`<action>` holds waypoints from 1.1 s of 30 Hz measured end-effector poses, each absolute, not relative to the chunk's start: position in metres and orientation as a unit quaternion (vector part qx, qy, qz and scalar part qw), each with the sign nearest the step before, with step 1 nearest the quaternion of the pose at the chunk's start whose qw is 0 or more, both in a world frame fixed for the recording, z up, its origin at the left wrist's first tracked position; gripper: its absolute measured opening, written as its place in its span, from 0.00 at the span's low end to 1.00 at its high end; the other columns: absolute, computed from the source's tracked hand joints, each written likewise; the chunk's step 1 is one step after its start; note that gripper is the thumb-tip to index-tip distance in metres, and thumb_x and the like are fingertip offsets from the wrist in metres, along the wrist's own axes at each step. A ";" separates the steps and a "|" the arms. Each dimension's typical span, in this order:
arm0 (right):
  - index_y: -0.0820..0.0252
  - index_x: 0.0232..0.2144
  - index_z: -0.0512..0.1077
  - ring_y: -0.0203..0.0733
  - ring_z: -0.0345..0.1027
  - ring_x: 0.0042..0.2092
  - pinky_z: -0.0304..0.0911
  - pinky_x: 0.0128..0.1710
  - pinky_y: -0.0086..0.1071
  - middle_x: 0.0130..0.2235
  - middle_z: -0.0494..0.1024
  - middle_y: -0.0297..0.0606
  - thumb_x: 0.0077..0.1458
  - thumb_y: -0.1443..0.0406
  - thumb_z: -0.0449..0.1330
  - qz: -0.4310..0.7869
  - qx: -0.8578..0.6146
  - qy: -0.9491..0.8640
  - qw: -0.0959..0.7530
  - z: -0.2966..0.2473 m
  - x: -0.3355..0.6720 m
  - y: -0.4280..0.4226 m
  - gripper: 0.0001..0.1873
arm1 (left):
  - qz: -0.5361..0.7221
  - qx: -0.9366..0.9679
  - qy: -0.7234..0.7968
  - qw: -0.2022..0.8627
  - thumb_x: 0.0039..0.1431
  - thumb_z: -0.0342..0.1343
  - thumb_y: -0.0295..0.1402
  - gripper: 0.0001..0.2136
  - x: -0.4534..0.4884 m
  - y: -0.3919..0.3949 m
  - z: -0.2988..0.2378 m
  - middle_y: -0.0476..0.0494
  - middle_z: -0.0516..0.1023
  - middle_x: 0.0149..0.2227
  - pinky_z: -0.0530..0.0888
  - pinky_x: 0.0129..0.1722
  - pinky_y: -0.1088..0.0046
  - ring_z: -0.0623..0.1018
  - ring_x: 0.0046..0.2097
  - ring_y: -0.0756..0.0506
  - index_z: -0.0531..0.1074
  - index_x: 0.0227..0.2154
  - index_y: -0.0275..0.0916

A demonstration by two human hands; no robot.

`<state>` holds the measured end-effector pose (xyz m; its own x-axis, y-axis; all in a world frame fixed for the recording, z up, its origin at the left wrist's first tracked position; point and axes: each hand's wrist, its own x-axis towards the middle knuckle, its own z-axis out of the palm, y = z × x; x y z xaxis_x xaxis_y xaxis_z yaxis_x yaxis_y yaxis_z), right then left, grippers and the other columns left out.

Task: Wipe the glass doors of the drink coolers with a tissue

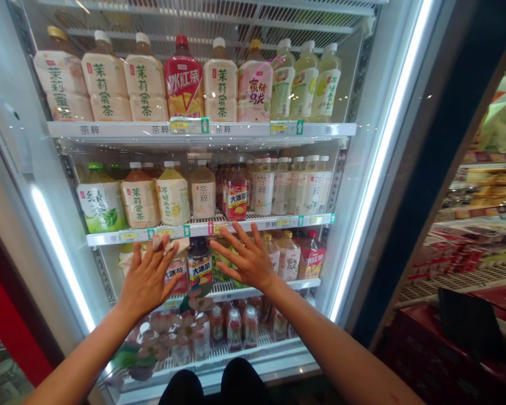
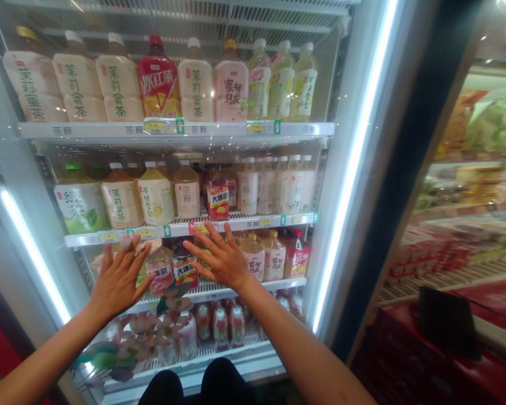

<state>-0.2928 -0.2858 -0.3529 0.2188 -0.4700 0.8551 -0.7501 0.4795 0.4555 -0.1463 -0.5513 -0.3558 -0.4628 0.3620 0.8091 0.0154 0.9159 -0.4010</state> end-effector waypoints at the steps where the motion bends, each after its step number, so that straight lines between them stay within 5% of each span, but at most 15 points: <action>1: 0.50 0.65 0.68 0.51 0.35 0.76 0.28 0.75 0.56 0.71 0.60 0.35 0.64 0.53 0.62 0.116 0.497 -0.613 0.603 -0.353 -0.293 -0.286 0.29 | 0.159 -0.095 -0.837 0.515 0.67 0.51 0.47 0.39 -0.147 -0.552 -0.345 0.40 0.45 0.76 0.34 0.75 0.49 0.42 0.76 0.40 0.40 0.74 0.43; 6: 0.49 0.67 0.65 0.51 0.35 0.76 0.29 0.75 0.57 0.72 0.58 0.34 0.64 0.53 0.61 0.109 0.492 -0.618 0.604 -0.353 -0.294 -0.286 0.31 | 0.137 -0.068 -0.827 0.541 0.67 0.51 0.45 0.39 -0.147 -0.554 -0.355 0.40 0.38 0.76 0.32 0.74 0.48 0.37 0.76 0.40 0.39 0.74 0.43; 13: 0.46 0.69 0.61 0.50 0.34 0.76 0.29 0.75 0.59 0.73 0.57 0.32 0.64 0.52 0.61 0.098 0.489 -0.634 0.591 -0.356 -0.295 -0.285 0.34 | 0.160 -0.110 -0.849 0.492 0.68 0.51 0.48 0.38 -0.134 -0.560 -0.396 0.37 0.55 0.73 0.37 0.75 0.50 0.44 0.76 0.42 0.41 0.74 0.44; 18: 0.48 0.68 0.63 0.51 0.36 0.76 0.29 0.75 0.58 0.72 0.58 0.34 0.64 0.53 0.62 0.106 0.493 -0.623 0.598 -0.354 -0.294 -0.285 0.33 | 0.137 -0.056 -0.836 0.528 0.68 0.48 0.50 0.38 -0.142 -0.565 -0.335 0.38 0.41 0.76 0.31 0.73 0.44 0.40 0.76 0.39 0.38 0.74 0.44; 21: 0.49 0.67 0.65 0.52 0.36 0.76 0.29 0.75 0.58 0.72 0.58 0.35 0.64 0.53 0.62 0.112 0.498 -0.616 0.600 -0.354 -0.295 -0.286 0.31 | 0.129 -0.051 -0.832 0.537 0.68 0.49 0.50 0.39 -0.144 -0.563 -0.351 0.36 0.40 0.76 0.31 0.73 0.44 0.38 0.76 0.39 0.38 0.74 0.42; 28: 0.47 0.68 0.63 0.51 0.35 0.76 0.29 0.75 0.59 0.72 0.58 0.34 0.64 0.53 0.62 0.107 0.493 -0.622 0.598 -0.356 -0.296 -0.286 0.33 | 0.139 -0.097 -0.858 0.485 0.70 0.48 0.46 0.34 -0.129 -0.554 -0.445 0.35 0.69 0.66 0.41 0.75 0.48 0.47 0.76 0.41 0.45 0.73 0.44; 33: 0.48 0.68 0.63 0.52 0.36 0.76 0.30 0.75 0.59 0.72 0.58 0.35 0.64 0.53 0.62 0.109 0.495 -0.617 0.602 -0.354 -0.294 -0.286 0.33 | 0.129 -0.069 -0.844 0.516 0.69 0.49 0.50 0.37 -0.142 -0.550 -0.379 0.33 0.55 0.73 0.34 0.73 0.43 0.44 0.76 0.39 0.41 0.73 0.44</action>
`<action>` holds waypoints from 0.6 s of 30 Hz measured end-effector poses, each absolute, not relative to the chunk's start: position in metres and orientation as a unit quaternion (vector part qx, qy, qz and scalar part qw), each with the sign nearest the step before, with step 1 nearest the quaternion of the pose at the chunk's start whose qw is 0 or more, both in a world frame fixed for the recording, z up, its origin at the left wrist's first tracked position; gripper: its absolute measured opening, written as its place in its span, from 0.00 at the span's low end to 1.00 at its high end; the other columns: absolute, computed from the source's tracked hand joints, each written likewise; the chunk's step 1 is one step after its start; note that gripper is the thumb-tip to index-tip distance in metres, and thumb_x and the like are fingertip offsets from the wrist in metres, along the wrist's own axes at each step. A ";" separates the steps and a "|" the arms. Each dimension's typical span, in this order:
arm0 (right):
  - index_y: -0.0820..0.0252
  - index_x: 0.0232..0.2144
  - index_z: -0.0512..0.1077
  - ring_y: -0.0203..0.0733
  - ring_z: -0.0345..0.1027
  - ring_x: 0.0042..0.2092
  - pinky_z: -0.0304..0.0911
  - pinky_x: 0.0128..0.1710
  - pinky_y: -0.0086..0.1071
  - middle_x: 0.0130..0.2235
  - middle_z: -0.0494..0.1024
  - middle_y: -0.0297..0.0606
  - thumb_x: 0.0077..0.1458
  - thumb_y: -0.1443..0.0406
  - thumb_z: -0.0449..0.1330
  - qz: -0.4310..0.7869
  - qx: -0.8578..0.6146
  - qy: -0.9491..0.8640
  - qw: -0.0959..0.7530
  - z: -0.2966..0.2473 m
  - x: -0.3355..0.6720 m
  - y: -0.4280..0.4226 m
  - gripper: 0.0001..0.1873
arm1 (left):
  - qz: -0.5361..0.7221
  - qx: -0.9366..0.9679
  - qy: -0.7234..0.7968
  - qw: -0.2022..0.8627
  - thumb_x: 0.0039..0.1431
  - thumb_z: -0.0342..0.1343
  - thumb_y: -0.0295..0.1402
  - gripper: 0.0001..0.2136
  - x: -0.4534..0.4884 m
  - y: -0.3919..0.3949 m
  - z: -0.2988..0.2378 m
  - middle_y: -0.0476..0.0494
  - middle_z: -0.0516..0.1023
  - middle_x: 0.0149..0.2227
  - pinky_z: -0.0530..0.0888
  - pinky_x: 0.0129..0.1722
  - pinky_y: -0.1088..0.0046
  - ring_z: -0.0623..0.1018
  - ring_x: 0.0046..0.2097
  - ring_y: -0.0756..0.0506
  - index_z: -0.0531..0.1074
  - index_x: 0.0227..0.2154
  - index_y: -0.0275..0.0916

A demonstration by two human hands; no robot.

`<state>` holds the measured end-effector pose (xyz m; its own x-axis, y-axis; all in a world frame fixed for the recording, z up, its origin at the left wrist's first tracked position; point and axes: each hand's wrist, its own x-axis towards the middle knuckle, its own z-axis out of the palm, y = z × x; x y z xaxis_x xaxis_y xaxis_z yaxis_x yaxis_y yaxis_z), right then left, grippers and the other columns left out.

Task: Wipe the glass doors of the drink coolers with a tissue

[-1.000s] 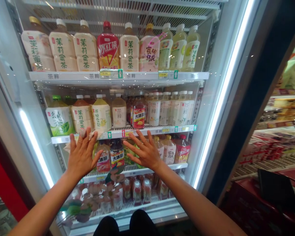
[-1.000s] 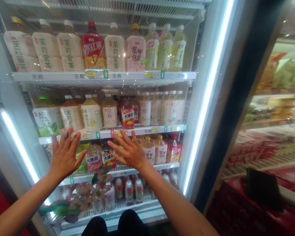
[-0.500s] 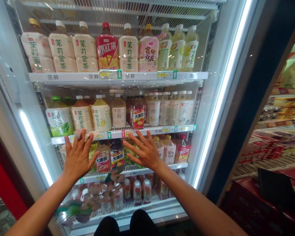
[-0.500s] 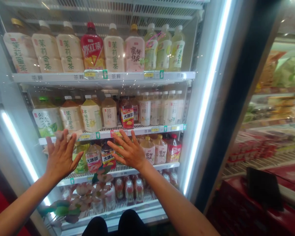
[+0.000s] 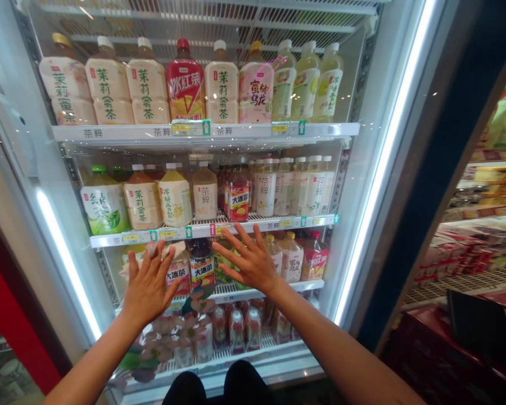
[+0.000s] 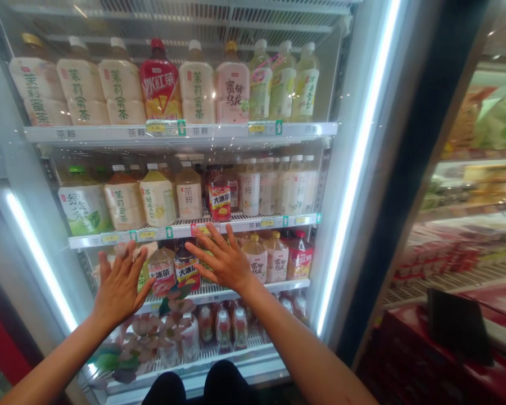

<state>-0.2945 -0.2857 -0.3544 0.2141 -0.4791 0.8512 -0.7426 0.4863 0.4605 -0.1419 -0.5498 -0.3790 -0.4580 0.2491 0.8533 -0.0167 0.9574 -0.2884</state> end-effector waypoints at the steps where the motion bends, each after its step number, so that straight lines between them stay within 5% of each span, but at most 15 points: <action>1: 0.49 0.68 0.63 0.52 0.36 0.76 0.29 0.75 0.59 0.72 0.57 0.35 0.64 0.53 0.62 0.110 0.495 -0.616 0.603 -0.354 -0.295 -0.286 0.33 | 0.127 -0.064 -0.840 0.523 0.68 0.49 0.50 0.38 -0.146 -0.548 -0.369 0.33 0.51 0.74 0.32 0.73 0.43 0.43 0.76 0.38 0.41 0.74 0.43; 5: 0.46 0.70 0.59 0.51 0.36 0.76 0.29 0.75 0.59 0.72 0.57 0.33 0.64 0.52 0.61 0.100 0.492 -0.630 0.593 -0.356 -0.296 -0.285 0.35 | 0.139 -0.072 -0.837 0.524 0.67 0.50 0.50 0.39 -0.152 -0.545 -0.383 0.34 0.46 0.75 0.33 0.74 0.46 0.40 0.76 0.40 0.41 0.74 0.42; 11: 0.47 0.70 0.58 0.51 0.36 0.76 0.30 0.75 0.59 0.72 0.57 0.34 0.64 0.53 0.61 0.106 0.493 -0.630 0.591 -0.357 -0.296 -0.285 0.36 | 0.155 -0.110 -0.854 0.484 0.68 0.52 0.47 0.38 -0.142 -0.542 -0.412 0.34 0.60 0.71 0.37 0.74 0.46 0.45 0.76 0.40 0.42 0.74 0.42; 18: 0.45 0.71 0.56 0.52 0.37 0.76 0.31 0.75 0.60 0.73 0.57 0.33 0.64 0.52 0.62 0.104 0.492 -0.635 0.586 -0.357 -0.297 -0.285 0.37 | 0.137 -0.078 -0.839 0.521 0.67 0.51 0.48 0.40 -0.164 -0.523 -0.329 0.39 0.43 0.76 0.31 0.73 0.45 0.41 0.76 0.37 0.38 0.74 0.44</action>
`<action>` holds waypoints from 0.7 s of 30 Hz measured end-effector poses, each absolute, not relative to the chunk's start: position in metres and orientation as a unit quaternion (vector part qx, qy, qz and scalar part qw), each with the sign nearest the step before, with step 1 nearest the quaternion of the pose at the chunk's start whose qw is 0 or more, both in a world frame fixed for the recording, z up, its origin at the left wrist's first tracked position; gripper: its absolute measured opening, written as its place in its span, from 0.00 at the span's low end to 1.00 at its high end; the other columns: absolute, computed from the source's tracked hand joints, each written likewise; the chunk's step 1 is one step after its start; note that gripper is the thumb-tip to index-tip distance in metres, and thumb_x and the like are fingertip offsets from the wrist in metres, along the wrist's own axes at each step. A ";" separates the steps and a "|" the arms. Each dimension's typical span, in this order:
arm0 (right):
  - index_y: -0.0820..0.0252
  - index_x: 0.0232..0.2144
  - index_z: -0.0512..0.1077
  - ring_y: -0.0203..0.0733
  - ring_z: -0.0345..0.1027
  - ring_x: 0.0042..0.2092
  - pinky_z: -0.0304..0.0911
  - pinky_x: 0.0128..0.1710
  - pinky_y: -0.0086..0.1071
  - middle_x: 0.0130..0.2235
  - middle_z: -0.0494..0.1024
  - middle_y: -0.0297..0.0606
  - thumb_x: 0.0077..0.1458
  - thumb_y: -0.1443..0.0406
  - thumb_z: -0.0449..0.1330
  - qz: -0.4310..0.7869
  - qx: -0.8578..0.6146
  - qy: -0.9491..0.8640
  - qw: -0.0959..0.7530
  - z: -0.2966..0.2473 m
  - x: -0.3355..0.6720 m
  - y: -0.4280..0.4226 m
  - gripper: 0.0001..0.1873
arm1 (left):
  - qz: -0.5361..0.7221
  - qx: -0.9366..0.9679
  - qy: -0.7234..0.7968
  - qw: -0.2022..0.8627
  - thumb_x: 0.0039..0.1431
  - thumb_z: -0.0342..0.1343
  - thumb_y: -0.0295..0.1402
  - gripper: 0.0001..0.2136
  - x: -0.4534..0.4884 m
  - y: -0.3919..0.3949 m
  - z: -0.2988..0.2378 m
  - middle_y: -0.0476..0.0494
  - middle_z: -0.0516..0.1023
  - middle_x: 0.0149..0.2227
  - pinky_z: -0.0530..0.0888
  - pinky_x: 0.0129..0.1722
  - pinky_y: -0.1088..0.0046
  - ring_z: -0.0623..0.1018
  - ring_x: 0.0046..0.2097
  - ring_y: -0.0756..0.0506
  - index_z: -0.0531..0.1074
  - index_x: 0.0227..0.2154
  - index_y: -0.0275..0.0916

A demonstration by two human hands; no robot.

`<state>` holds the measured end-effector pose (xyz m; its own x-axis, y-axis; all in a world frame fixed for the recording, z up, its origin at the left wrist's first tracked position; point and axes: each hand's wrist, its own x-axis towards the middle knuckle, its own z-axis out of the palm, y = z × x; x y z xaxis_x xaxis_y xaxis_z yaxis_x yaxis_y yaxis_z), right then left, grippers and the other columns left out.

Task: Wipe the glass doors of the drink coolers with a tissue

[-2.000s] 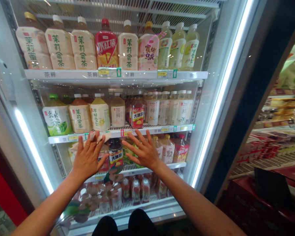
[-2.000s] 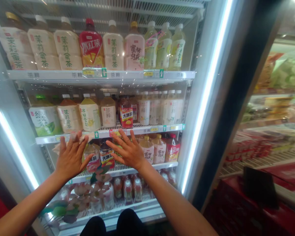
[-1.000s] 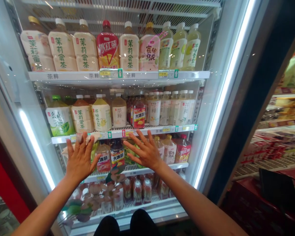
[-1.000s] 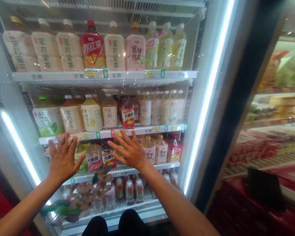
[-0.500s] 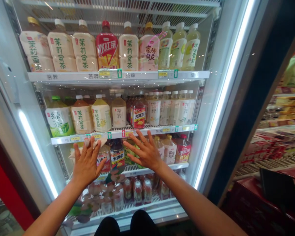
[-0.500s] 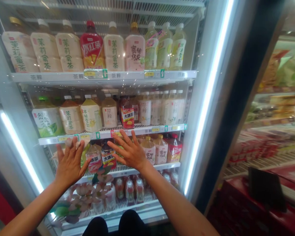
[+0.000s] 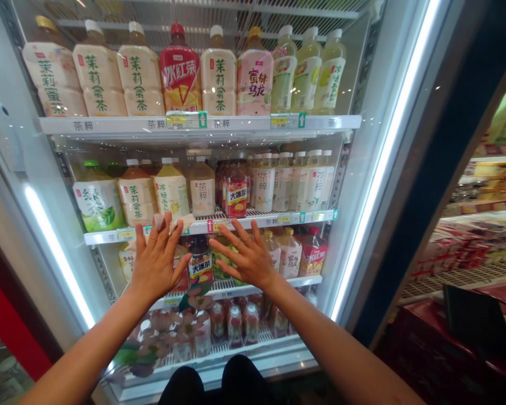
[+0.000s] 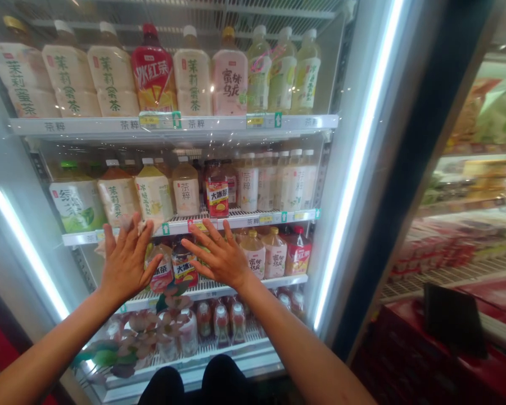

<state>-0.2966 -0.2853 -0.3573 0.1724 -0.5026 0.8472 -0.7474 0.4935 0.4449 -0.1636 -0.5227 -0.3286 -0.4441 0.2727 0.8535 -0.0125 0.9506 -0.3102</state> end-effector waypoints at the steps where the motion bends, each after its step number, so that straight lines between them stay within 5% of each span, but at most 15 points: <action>1: 0.45 0.71 0.55 0.52 0.38 0.76 0.31 0.75 0.61 0.73 0.56 0.33 0.64 0.52 0.62 0.105 0.492 -0.637 0.584 -0.358 -0.297 -0.285 0.38 | 0.142 -0.079 -0.835 0.526 0.67 0.51 0.48 0.40 -0.166 -0.520 -0.333 0.38 0.43 0.76 0.31 0.73 0.46 0.40 0.76 0.37 0.38 0.74 0.43; 8: 0.45 0.71 0.57 0.51 0.37 0.76 0.29 0.75 0.59 0.73 0.56 0.33 0.64 0.52 0.61 0.097 0.492 -0.639 0.584 -0.358 -0.298 -0.284 0.36 | 0.186 -0.170 -0.846 0.469 0.69 0.50 0.47 0.36 -0.156 -0.515 -0.420 0.38 0.65 0.69 0.38 0.75 0.53 0.44 0.76 0.44 0.45 0.73 0.41; 16: 0.46 0.69 0.60 0.52 0.36 0.76 0.28 0.75 0.59 0.73 0.57 0.34 0.64 0.52 0.62 0.093 0.490 -0.638 0.587 -0.356 -0.296 -0.284 0.35 | 0.146 -0.092 -0.830 0.531 0.68 0.50 0.48 0.38 -0.172 -0.503 -0.335 0.36 0.47 0.75 0.34 0.74 0.47 0.41 0.76 0.39 0.41 0.74 0.41; 21: 0.47 0.68 0.62 0.51 0.35 0.76 0.27 0.75 0.58 0.72 0.58 0.34 0.65 0.52 0.60 0.097 0.494 -0.629 0.592 -0.356 -0.298 -0.284 0.32 | 0.180 -0.147 -0.844 0.483 0.67 0.53 0.47 0.38 -0.164 -0.511 -0.400 0.36 0.60 0.71 0.38 0.75 0.50 0.48 0.76 0.39 0.44 0.73 0.41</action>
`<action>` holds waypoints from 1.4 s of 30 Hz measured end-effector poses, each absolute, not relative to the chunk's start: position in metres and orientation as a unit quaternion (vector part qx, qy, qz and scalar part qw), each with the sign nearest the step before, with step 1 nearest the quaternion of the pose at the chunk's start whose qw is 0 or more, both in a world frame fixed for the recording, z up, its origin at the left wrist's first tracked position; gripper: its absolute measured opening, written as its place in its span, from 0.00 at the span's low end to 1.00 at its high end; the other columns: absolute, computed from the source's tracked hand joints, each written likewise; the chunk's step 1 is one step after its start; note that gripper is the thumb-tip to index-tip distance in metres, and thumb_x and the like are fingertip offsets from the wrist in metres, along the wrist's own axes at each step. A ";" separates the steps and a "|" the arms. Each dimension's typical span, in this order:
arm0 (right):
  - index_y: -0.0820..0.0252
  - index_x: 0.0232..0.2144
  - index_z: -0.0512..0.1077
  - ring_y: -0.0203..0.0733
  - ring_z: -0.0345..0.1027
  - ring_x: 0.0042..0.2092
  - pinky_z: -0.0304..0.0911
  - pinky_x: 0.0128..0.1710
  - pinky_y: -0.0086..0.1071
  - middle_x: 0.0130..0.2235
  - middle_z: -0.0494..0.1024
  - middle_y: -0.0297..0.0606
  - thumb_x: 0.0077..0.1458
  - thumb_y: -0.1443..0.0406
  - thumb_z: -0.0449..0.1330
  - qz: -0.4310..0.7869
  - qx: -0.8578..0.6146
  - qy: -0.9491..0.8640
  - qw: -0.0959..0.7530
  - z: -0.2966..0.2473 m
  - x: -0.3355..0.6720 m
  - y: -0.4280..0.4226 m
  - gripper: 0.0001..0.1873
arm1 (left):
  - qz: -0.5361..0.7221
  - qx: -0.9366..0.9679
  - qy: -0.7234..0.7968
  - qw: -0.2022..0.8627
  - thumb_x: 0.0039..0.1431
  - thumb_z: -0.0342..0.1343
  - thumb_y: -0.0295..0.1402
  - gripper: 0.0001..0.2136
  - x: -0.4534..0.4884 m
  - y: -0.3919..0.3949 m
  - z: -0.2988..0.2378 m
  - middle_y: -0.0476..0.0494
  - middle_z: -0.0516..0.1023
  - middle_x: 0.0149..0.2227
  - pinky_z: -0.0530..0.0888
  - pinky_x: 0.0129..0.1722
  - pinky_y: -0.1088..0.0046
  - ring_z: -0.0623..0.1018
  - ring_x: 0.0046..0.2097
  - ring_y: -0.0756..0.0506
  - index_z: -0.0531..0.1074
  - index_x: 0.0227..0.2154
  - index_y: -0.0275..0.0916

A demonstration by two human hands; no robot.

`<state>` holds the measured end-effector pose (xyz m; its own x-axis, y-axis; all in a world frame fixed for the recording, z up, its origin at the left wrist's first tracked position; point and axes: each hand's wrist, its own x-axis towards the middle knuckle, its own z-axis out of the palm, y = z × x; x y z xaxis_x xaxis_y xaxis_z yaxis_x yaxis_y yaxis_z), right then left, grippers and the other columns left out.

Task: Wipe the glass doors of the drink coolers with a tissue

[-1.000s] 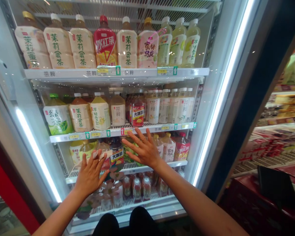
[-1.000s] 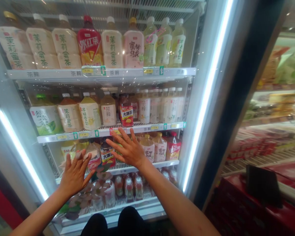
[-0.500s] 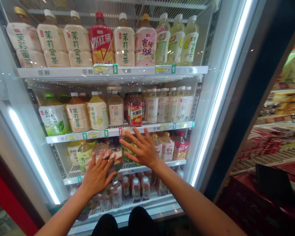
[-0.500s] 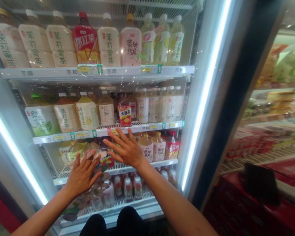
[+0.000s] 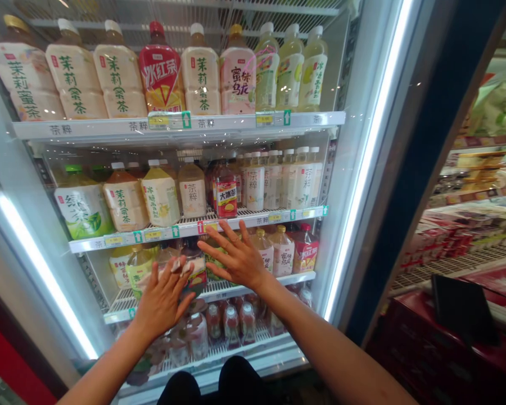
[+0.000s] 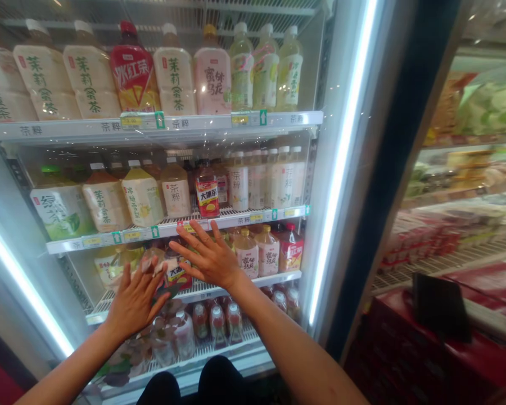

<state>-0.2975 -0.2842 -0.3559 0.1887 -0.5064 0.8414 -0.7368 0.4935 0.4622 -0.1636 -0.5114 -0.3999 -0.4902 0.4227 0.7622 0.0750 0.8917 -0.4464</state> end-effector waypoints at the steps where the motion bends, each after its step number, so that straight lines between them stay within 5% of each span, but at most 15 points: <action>1: 0.48 0.68 0.62 0.50 0.35 0.76 0.27 0.75 0.57 0.72 0.58 0.34 0.65 0.52 0.60 0.100 0.495 -0.627 0.594 -0.356 -0.297 -0.284 0.32 | 0.184 -0.161 -0.848 0.470 0.67 0.53 0.47 0.38 -0.160 -0.514 -0.411 0.37 0.63 0.70 0.39 0.75 0.51 0.51 0.75 0.39 0.45 0.73 0.42; 4: 0.49 0.68 0.63 0.50 0.34 0.76 0.27 0.75 0.57 0.72 0.59 0.35 0.65 0.52 0.60 0.105 0.497 -0.622 0.596 -0.355 -0.297 -0.283 0.32 | 0.188 -0.184 -0.849 0.459 0.68 0.51 0.46 0.35 -0.157 -0.515 -0.410 0.39 0.66 0.68 0.39 0.75 0.53 0.53 0.75 0.42 0.46 0.73 0.43; 11: 0.54 0.68 0.63 0.51 0.33 0.77 0.27 0.75 0.58 0.71 0.61 0.37 0.66 0.53 0.60 0.110 0.501 -0.622 0.592 -0.352 -0.295 -0.285 0.32 | 0.165 -0.113 -0.822 0.534 0.68 0.51 0.47 0.37 -0.175 -0.500 -0.347 0.35 0.51 0.74 0.36 0.74 0.47 0.43 0.76 0.39 0.43 0.73 0.39; 18: 0.55 0.70 0.59 0.49 0.38 0.76 0.33 0.75 0.55 0.73 0.58 0.39 0.66 0.60 0.58 0.123 0.504 -0.648 0.558 -0.382 -0.301 -0.249 0.32 | 0.182 -0.201 -0.844 0.463 0.68 0.50 0.47 0.35 -0.167 -0.502 -0.412 0.39 0.65 0.69 0.40 0.75 0.53 0.48 0.76 0.43 0.48 0.72 0.41; 25: 0.63 0.73 0.49 0.47 0.40 0.76 0.34 0.75 0.54 0.70 0.63 0.46 0.66 0.62 0.56 0.156 0.416 -0.679 0.585 -0.431 -0.320 -0.218 0.38 | 0.193 -0.177 -0.827 0.497 0.68 0.50 0.47 0.36 -0.207 -0.435 -0.343 0.36 0.56 0.72 0.37 0.75 0.48 0.45 0.76 0.39 0.47 0.72 0.36; 34: 0.65 0.66 0.65 0.47 0.45 0.75 0.35 0.75 0.53 0.64 0.73 0.45 0.63 0.63 0.58 0.192 0.411 -0.642 0.618 -0.437 -0.328 -0.225 0.31 | 0.271 -0.324 -0.818 0.389 0.65 0.55 0.44 0.25 -0.204 -0.445 -0.396 0.46 0.75 0.62 0.39 0.76 0.56 0.44 0.76 0.43 0.71 0.61 0.38; 39: 0.63 0.59 0.72 0.49 0.54 0.72 0.39 0.75 0.54 0.60 0.77 0.44 0.61 0.65 0.58 0.201 0.404 -0.642 0.620 -0.436 -0.325 -0.225 0.24 | 0.251 -0.240 -0.821 0.453 0.69 0.50 0.45 0.31 -0.219 -0.424 -0.313 0.36 0.64 0.69 0.37 0.75 0.50 0.42 0.77 0.42 0.57 0.69 0.35; 42: 0.61 0.58 0.73 0.48 0.58 0.70 0.40 0.75 0.52 0.60 0.77 0.43 0.61 0.65 0.57 0.206 0.399 -0.653 0.610 -0.438 -0.325 -0.225 0.23 | 0.230 -0.208 -0.824 0.475 0.68 0.50 0.47 0.33 -0.222 -0.415 -0.317 0.32 0.61 0.71 0.36 0.75 0.48 0.41 0.77 0.40 0.57 0.69 0.32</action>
<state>-0.3247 -0.2254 -0.4379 0.0618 -0.2699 0.9609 -0.7721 0.5972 0.2174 -0.2224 -0.4153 -0.3171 -0.4624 0.5610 0.6866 0.1246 0.8078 -0.5762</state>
